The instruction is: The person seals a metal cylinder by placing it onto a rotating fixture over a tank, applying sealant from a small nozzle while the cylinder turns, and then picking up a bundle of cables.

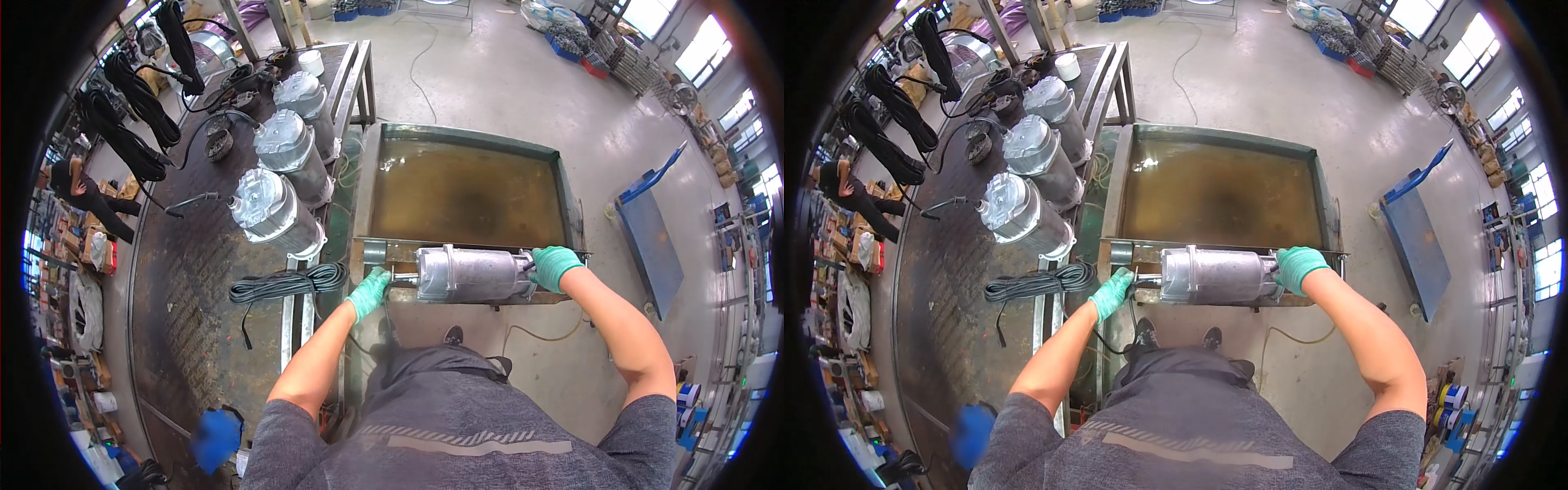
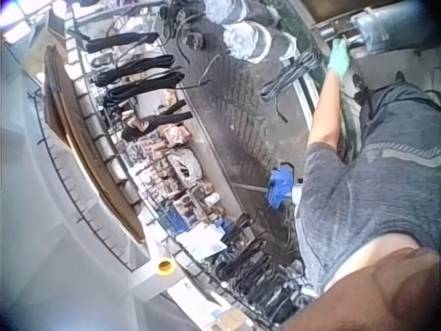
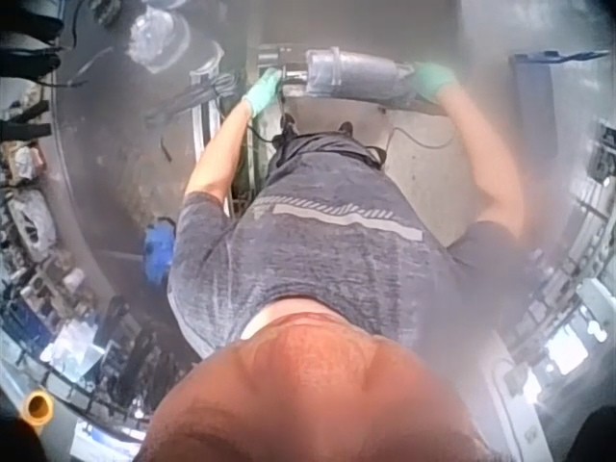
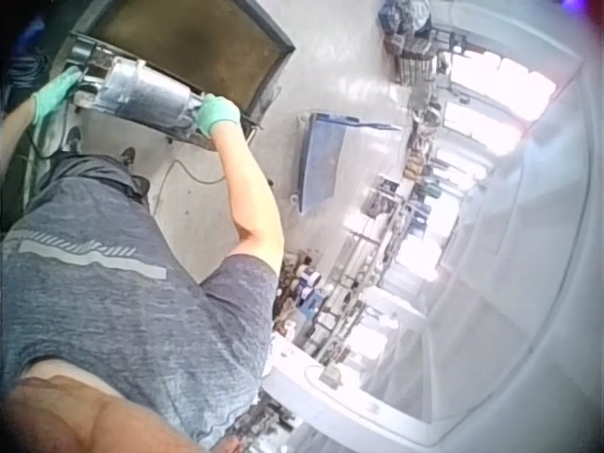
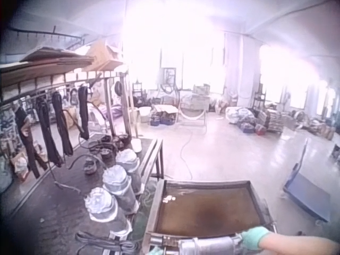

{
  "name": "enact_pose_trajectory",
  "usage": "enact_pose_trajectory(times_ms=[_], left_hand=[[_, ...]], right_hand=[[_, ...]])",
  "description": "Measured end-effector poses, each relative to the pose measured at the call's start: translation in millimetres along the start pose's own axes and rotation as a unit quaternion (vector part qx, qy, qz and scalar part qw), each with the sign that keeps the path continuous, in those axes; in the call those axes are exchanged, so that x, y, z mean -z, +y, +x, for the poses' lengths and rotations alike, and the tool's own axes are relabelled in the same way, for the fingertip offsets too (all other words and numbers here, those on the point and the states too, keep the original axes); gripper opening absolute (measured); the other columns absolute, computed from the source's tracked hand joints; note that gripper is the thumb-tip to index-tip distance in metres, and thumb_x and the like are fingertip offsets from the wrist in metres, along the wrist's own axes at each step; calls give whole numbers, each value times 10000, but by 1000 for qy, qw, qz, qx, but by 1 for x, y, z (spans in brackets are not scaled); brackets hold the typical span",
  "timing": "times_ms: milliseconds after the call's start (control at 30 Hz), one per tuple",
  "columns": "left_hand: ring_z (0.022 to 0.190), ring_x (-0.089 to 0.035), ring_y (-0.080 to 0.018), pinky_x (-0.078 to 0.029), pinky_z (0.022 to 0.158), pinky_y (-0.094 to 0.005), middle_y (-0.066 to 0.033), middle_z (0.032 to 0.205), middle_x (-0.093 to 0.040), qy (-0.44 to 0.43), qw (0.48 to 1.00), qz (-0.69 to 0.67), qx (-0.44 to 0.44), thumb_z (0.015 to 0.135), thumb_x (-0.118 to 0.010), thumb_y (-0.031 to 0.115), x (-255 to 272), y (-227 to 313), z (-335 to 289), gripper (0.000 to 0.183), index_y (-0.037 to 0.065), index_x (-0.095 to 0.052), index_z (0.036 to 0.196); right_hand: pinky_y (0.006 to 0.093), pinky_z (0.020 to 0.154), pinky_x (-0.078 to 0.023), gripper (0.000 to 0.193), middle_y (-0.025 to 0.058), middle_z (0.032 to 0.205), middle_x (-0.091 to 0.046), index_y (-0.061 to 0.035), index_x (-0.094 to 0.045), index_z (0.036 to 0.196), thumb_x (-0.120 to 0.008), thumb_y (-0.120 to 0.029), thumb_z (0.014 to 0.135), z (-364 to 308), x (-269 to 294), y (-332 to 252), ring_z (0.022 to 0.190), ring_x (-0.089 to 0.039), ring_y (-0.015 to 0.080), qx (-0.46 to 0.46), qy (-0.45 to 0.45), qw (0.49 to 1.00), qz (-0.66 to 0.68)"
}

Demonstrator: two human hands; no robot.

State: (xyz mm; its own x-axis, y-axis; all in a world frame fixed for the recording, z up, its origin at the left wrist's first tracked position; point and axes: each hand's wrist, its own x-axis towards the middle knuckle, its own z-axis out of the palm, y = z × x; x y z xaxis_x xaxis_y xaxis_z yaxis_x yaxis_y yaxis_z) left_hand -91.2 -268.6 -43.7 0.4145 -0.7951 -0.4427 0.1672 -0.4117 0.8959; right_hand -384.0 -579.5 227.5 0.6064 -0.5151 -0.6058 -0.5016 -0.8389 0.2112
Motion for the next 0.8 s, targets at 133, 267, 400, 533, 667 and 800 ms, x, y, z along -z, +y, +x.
enact_pose_trajectory(times_ms=[133,267,400,533,667,800], left_hand=[[514,-461,-127,-360,454,-283,-3,641,-515,50,956,-186,222,1071,-468,509,2,81,-18,419,177,-627,871],[355,-321,-154,-254,346,-304,2,511,-430,99,958,-219,158,1054,-513,546,29,79,-13,478,180,-512,747],[439,-466,-147,-366,406,-322,-43,660,-631,189,950,-181,171,1035,-527,587,21,88,0,479,140,-617,889],[528,-560,-204,-456,495,-348,-79,714,-664,159,984,28,77,1020,-544,592,14,62,-22,555,50,-660,1055],[807,-693,-384,-522,764,-475,-204,860,-717,148,963,225,20,1016,-569,544,-17,67,-58,522,30,-582,1107],[906,-674,-450,-522,817,-486,-252,982,-707,176,944,279,-9,962,-702,432,-31,53,-77,472,57,-525,1187]], right_hand=[[476,895,-580,393,205,1181,-726,-51,-661,1215,-705,-296,911,9,-28,18,1033,-726,364,29,17,999,-41],[484,911,-574,451,208,1227,-708,-31,-607,1288,-692,-276,919,4,-24,7,1067,-715,379,38,75,996,-17],[479,968,-548,430,222,1255,-690,-53,-578,1322,-645,-224,933,-22,18,-1,1152,-678,383,-48,-14,996,77],[476,922,-551,347,178,1180,-727,-103,-651,1281,-596,-177,946,7,3,17,1096,-690,387,90,3,992,88],[496,940,-536,440,203,1178,-721,-127,-607,1388,-578,-160,950,3,-19,31,1047,-695,418,83,-10,989,122],[492,944,-537,499,258,1163,-711,-47,-522,1436,-559,-187,958,1,-15,21,1069,-685,441,10,7,985,170]])
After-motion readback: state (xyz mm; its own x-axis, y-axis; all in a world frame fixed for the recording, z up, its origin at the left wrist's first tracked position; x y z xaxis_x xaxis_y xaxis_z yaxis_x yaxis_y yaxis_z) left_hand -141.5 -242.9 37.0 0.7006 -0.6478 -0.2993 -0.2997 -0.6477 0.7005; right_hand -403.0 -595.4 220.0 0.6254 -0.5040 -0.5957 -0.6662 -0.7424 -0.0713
